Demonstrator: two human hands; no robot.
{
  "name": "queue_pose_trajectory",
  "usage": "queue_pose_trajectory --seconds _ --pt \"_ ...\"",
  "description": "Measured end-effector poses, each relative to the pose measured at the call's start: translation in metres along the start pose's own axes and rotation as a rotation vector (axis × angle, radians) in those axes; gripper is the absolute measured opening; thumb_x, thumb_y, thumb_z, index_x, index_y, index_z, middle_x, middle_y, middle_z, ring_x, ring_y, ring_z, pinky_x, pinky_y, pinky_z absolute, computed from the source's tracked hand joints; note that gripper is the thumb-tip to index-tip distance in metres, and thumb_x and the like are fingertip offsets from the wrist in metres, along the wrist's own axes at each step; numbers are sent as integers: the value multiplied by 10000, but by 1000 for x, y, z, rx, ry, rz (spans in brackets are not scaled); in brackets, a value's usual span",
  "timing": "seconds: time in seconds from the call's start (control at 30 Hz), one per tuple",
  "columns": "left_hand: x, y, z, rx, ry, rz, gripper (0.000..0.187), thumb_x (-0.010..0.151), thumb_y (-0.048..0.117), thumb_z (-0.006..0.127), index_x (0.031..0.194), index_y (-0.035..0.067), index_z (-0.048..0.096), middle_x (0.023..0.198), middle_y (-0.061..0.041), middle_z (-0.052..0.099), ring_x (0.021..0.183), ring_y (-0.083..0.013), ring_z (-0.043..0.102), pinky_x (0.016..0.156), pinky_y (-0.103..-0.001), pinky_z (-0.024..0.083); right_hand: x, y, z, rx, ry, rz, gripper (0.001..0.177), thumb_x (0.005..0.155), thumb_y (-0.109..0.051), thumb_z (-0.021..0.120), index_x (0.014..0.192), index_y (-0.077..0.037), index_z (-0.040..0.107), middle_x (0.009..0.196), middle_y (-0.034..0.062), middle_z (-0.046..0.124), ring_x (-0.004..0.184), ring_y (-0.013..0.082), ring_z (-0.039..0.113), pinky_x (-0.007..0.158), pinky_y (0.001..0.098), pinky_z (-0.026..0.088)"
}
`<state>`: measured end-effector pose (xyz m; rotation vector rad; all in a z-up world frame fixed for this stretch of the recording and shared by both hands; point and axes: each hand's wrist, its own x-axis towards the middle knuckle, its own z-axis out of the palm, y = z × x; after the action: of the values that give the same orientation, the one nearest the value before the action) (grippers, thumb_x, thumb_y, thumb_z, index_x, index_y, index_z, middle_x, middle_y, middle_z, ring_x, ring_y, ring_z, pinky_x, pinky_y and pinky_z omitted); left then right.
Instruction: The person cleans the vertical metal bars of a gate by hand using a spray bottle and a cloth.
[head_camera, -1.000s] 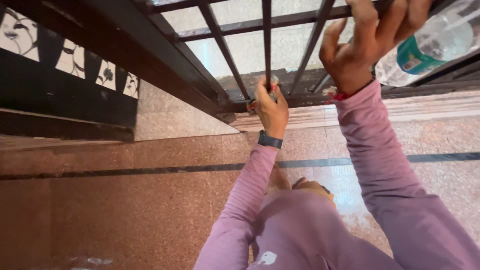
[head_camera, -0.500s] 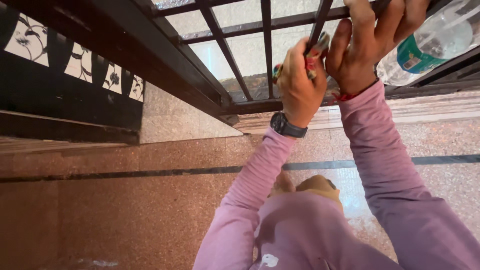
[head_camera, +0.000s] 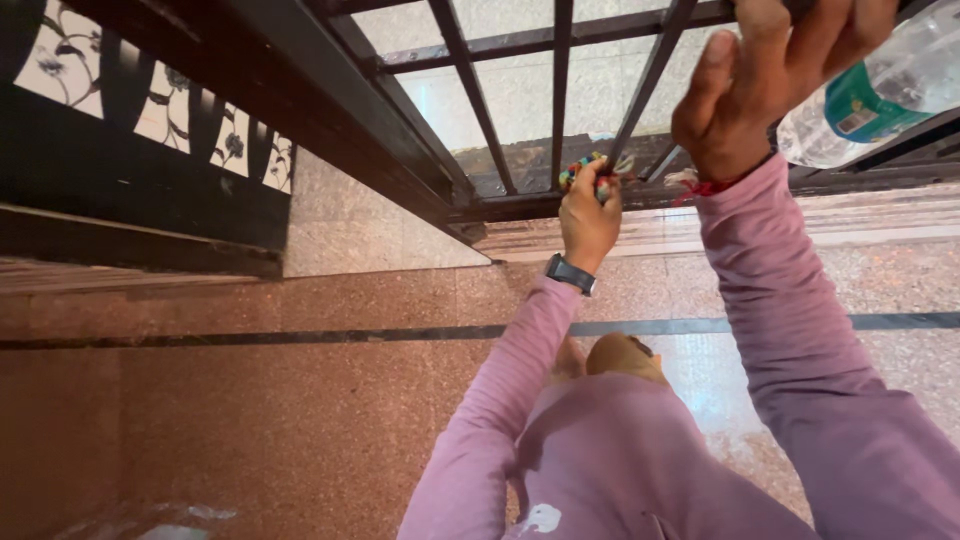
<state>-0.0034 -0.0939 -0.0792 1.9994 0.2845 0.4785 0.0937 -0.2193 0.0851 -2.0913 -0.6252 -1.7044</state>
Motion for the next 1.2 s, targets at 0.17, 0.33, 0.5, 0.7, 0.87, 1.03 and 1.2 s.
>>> queue_pose_trajectory --seconds 0.17,0.33,0.5,0.7,0.87,1.03,1.2 --pt "18 87 -31 -126 125 166 322 982 109 696 1298 78 645 983 -176 744 859 -285 773 743 -376 598 5 0 3 154 9 30 463 1061 -315 458 1226 -43 794 1325 251 558 1299 376 395 1061 553 344" --pt "49 147 -56 -348 77 413 359 1055 164 602 1391 55 540 1082 -132 728 835 -202 753 660 -263 620 9 -4 -6 123 -23 64 484 1067 -334 449 1211 -48 811 1315 231 553 1321 384 388 1101 566 316" --pt "54 123 -63 -147 -67 437 282 1049 127 584 1316 34 587 1055 -156 744 902 -269 765 735 -350 603 8 -1 -6 97 -47 34 529 1069 -342 419 1219 -21 813 1325 271 549 1329 404 368 1101 576 298" --pt "28 40 -31 -108 -79 334 292 973 72 590 1264 57 612 1086 -191 717 993 -387 716 814 -413 580 -1 14 4 39 -29 -72 443 1060 -325 470 1232 -44 766 1313 235 564 1311 364 357 1096 569 267" --pt "5 -22 -2 -76 -105 238 307 973 43 648 1271 97 601 1137 -167 709 1056 -392 697 859 -422 573 -11 15 3 43 -59 -26 440 1062 -312 474 1218 -41 784 1340 257 525 1307 378 348 1104 576 242" --pt "-12 -30 2 -80 -44 241 634 941 -33 640 1523 143 461 1321 -140 626 1119 -390 690 895 -409 586 -23 21 6 50 -101 20 430 1066 -300 502 1339 -47 718 1430 246 482 1336 379 375 1135 571 226" --pt "-14 -44 -8 265 -83 267 711 933 -27 635 1566 100 336 1632 -150 434 872 -338 692 709 -363 583 -42 38 15 37 -144 19 482 1041 -282 558 1476 -76 568 1549 250 397 1381 390 322 1168 566 225"
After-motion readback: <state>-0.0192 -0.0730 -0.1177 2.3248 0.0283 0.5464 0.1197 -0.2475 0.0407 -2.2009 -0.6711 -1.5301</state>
